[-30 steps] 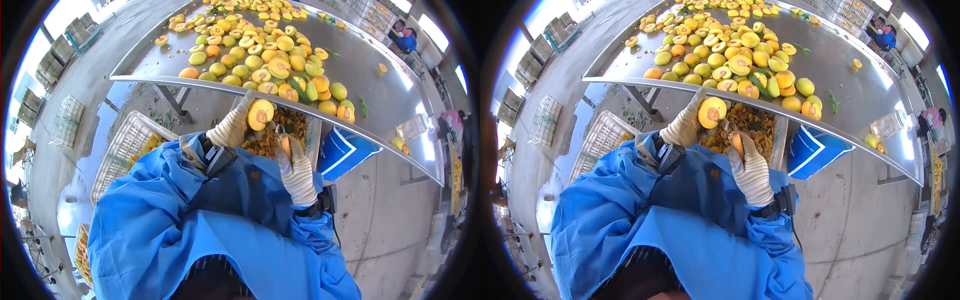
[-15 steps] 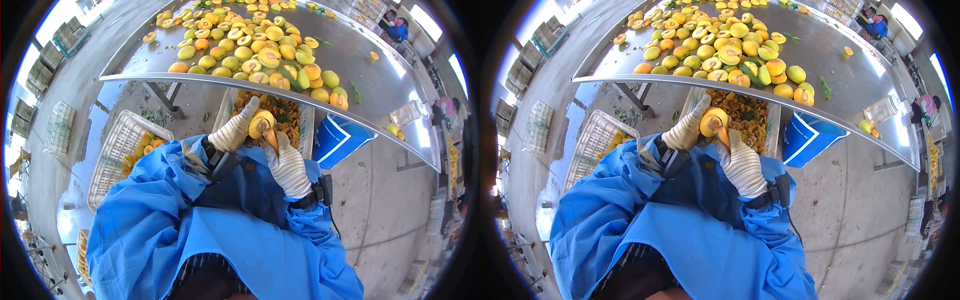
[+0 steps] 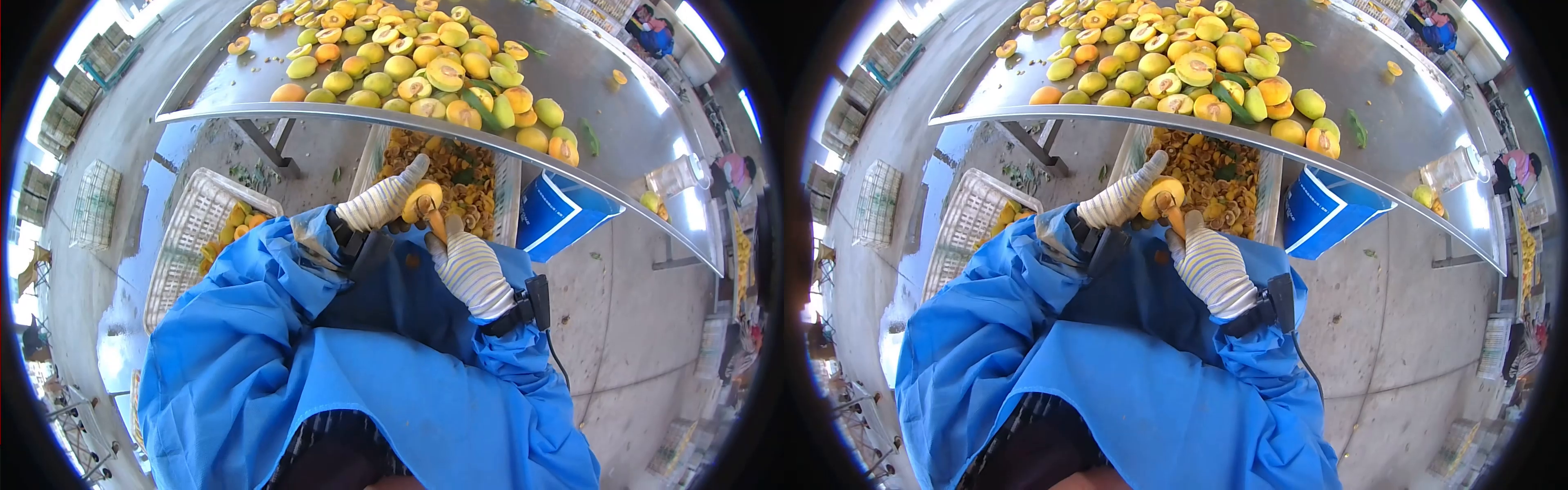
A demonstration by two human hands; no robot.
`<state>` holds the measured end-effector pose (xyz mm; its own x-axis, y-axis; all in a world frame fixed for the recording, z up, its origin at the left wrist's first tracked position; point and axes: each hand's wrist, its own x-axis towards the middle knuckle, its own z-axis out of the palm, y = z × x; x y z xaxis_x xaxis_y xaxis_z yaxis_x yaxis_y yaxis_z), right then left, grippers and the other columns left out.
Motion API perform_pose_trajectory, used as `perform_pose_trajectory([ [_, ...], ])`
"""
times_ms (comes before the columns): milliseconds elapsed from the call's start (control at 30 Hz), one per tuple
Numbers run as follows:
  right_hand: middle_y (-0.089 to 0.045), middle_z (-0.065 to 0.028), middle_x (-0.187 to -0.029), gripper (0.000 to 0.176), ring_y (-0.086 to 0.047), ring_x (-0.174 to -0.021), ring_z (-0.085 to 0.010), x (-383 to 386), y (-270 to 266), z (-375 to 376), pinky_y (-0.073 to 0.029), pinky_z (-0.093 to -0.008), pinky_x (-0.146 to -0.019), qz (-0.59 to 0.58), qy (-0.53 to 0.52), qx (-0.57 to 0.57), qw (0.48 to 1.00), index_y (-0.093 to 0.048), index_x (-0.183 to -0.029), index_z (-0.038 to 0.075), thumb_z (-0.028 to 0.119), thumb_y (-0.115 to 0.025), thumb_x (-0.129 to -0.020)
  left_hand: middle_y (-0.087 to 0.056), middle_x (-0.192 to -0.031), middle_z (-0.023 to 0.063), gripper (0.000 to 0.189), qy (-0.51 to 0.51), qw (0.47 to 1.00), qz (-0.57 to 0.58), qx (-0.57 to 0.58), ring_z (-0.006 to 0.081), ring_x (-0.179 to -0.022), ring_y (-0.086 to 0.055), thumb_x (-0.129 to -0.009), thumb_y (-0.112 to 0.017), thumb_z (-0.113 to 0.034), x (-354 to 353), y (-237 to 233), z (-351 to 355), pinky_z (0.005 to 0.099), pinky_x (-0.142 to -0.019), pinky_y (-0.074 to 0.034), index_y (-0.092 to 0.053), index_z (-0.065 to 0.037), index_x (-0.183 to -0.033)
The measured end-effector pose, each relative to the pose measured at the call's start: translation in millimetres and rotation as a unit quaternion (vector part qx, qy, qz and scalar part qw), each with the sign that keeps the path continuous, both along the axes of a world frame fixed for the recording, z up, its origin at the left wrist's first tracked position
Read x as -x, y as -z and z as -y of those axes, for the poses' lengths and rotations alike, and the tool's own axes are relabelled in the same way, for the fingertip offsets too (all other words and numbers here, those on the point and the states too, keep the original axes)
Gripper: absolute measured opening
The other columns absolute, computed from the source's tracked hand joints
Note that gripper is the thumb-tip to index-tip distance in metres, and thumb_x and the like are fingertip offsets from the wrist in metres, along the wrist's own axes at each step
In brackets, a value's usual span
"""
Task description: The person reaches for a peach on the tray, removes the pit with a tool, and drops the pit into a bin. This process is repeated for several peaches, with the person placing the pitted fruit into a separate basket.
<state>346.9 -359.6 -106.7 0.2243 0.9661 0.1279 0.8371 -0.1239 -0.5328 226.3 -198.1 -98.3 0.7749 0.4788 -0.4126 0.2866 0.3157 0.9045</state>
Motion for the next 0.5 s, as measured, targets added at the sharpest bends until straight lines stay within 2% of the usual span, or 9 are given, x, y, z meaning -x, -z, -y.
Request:
perform_pose_trajectory([
  [33, -0.061, -0.0262, -0.072, 0.034, -0.061, -0.062, -0.0433, -5.5, 5.4, -0.4, -0.048, -0.0506, -0.058, -0.029, -0.021, -0.011, 0.999, -0.050, -0.100, 0.001, 0.034, -0.054, -0.095, -0.061, -0.064, 0.0037, 0.082, 0.028, 0.999, -0.024, -0.018, 0.0100, -0.045, -0.050, -0.081, -0.033, -0.085, 0.7, -3.4, -2.1, 0.0212, -0.041, -0.038, -0.067, -0.011, -0.086],
  [67, -0.063, -0.0262, -0.074, 0.035, -0.061, -0.062, -0.0426, -9.4, 11.8, -2.0, -0.049, -0.0501, -0.059, -0.059, -0.041, -0.023, 0.997, -0.051, -0.100, 0.000, 0.034, -0.055, -0.094, -0.062, -0.064, 0.0039, 0.081, 0.018, 1.000, -0.005, -0.012, 0.0102, -0.045, -0.051, -0.082, -0.034, -0.085, 0.9, -1.7, -2.6, 0.0213, -0.041, -0.038, -0.067, -0.011, -0.090],
  [167, -0.061, -0.0190, -0.071, 0.038, -0.058, -0.049, -0.0325, -16.8, 45.7, -7.7, -0.048, -0.0429, -0.049, -0.273, -0.016, -0.105, 0.956, -0.051, -0.103, 0.002, 0.039, -0.055, -0.095, -0.062, -0.066, 0.0039, 0.080, -0.009, 0.998, 0.064, -0.021, 0.0105, -0.047, -0.052, -0.083, -0.035, -0.083, -5.8, 5.1, 2.6, 0.0218, -0.043, -0.040, -0.064, -0.011, -0.103],
  [233, -0.055, -0.0105, -0.067, 0.040, -0.052, -0.045, -0.0224, -15.7, -2.3, -3.1, -0.044, -0.0358, -0.043, -0.467, 0.047, 0.030, 0.883, -0.051, -0.106, 0.003, 0.042, -0.055, -0.096, -0.062, -0.066, 0.0029, 0.079, -0.029, 0.990, 0.123, -0.057, 0.0106, -0.047, -0.053, -0.085, -0.036, -0.081, -12.0, 6.6, 14.3, 0.0224, -0.043, -0.041, -0.061, -0.012, -0.113],
  [267, -0.053, -0.0062, -0.065, 0.040, -0.049, -0.042, -0.0174, -13.8, -22.1, -2.0, -0.042, -0.0322, -0.039, -0.553, 0.075, 0.096, 0.824, -0.051, -0.107, 0.004, 0.043, -0.054, -0.096, -0.062, -0.076, 0.0023, 0.077, -0.052, 0.983, 0.156, -0.085, 0.0091, -0.053, -0.054, -0.086, -0.039, -0.078, -16.2, 5.7, 20.4, 0.0212, -0.044, -0.042, -0.059, -0.010, -0.116],
  [300, -0.046, 0.0006, -0.063, 0.039, -0.043, -0.042, -0.0088, -7.7, -25.1, -0.9, -0.037, -0.0249, -0.036, -0.559, 0.080, 0.097, 0.819, -0.051, -0.111, 0.006, 0.043, -0.053, -0.097, -0.062, -0.085, 0.0016, 0.075, -0.076, 0.973, 0.188, -0.113, 0.0077, -0.059, -0.055, -0.088, -0.041, -0.075, -20.6, 3.6, 26.7, 0.0201, -0.045, -0.042, -0.058, -0.009, -0.119],
  [400, -0.048, -0.0015, -0.064, 0.039, -0.045, -0.042, -0.0108, -8.2, -21.3, 0.5, -0.039, -0.0267, -0.037, -0.517, 0.038, 0.098, 0.850, -0.051, -0.110, 0.006, 0.043, -0.054, -0.097, -0.064, -0.088, 0.0000, 0.066, -0.109, 0.973, 0.191, -0.066, 0.0054, -0.065, -0.057, -0.091, -0.048, -0.068, -23.6, 10.6, 24.3, 0.0192, -0.047, -0.042, -0.062, -0.007, -0.113],
  [467, -0.048, -0.0008, -0.064, 0.041, -0.045, -0.043, -0.0102, -10.1, 20.4, -2.9, -0.038, -0.0263, -0.037, -0.331, -0.034, -0.049, 0.942, -0.052, -0.109, 0.007, 0.045, -0.056, -0.096, -0.065, -0.085, 0.0003, 0.064, -0.059, 0.992, 0.108, 0.040, 0.0052, -0.065, -0.057, -0.090, -0.049, -0.067, -17.3, 31.8, 2.9, 0.0195, -0.046, -0.042, -0.066, -0.007, -0.107],
  [500, -0.046, -0.0001, -0.064, 0.040, -0.044, -0.044, -0.0095, -11.3, 34.8, -4.4, -0.037, -0.0259, -0.037, -0.299, -0.056, -0.092, 0.948, -0.053, -0.108, 0.008, 0.046, -0.055, -0.096, -0.066, -0.081, 0.0011, 0.062, -0.034, 0.997, 0.063, 0.023, 0.0055, -0.067, -0.058, -0.089, -0.052, -0.066, -12.7, 27.4, 0.7, 0.0208, -0.052, -0.044, -0.069, -0.008, -0.100],
])
